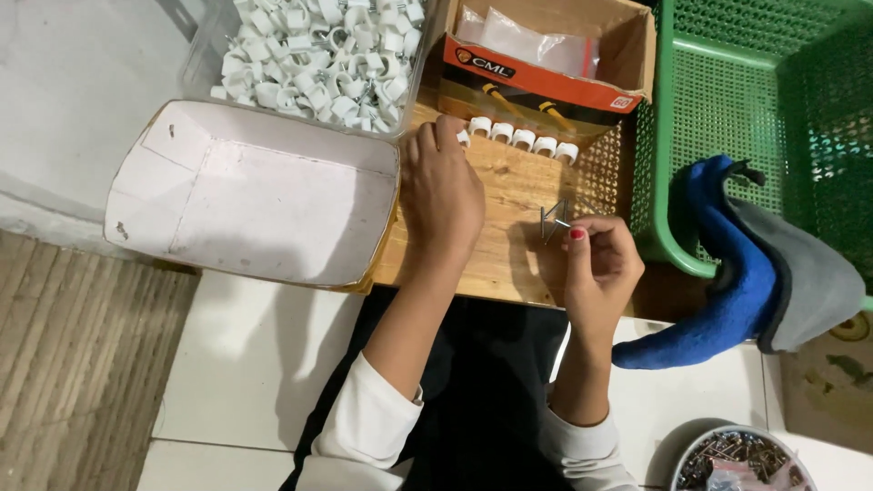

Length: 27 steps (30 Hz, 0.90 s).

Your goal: Manually assembling plastic cable clips by inserting metal nails into them one by one.

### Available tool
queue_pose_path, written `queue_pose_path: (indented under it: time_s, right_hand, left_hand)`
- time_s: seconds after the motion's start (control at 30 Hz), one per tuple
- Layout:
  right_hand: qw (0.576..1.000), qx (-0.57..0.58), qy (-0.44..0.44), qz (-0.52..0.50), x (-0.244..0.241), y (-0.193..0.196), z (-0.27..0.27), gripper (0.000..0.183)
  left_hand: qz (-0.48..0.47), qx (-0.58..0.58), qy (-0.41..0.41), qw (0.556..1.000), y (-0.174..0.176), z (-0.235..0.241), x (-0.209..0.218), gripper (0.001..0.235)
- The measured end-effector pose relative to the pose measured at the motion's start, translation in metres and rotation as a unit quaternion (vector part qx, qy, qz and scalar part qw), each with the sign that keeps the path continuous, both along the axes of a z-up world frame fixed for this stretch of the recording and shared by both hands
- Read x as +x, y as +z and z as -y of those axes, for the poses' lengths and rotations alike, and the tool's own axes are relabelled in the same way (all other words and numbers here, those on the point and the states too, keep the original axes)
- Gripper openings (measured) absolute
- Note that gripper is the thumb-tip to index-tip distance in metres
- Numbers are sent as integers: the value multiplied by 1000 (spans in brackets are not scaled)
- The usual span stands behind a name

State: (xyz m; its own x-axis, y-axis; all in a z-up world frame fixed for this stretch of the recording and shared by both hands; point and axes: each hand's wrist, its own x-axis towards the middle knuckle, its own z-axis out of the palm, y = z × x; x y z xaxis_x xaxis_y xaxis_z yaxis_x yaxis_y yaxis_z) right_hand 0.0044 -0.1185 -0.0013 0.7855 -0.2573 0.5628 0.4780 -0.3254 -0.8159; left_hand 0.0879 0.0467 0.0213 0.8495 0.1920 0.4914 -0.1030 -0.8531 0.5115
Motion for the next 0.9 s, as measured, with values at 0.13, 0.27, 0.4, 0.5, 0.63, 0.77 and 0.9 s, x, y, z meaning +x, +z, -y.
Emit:
queue_pose_path:
  time_s: [0.13, 0.27, 0.4, 0.5, 0.63, 0.77, 0.9]
  right_hand:
    - [1000, 8, 0, 3, 2, -3, 2, 11]
    - [1000, 8, -16, 18, 0, 1, 1, 7]
    - [999, 29, -17, 38, -1, 5, -1, 7]
    - [996, 74, 34, 35, 11, 17, -2, 12]
    - [990, 104, 87, 26, 35, 36, 1, 12]
    - [985, 130, 110, 24, 58, 57, -4, 11]
    - [979, 187, 86, -3, 54, 51, -11, 11]
  left_hand:
    - [30, -4, 2, 1000, -1, 4, -5, 24]
    - [68, -57, -48, 995, -1, 22, -18, 25]
    - [111, -227, -130, 959, 1, 29, -21, 28]
    - [111, -392, -310, 859, 10, 24, -13, 37]
    - [90, -409, -357, 835, 34, 16, -23, 34]
    - [54, -463, -380, 799, 42, 13, -20, 24]
    - [-9, -535, -408, 740, 31, 6, -25, 25]
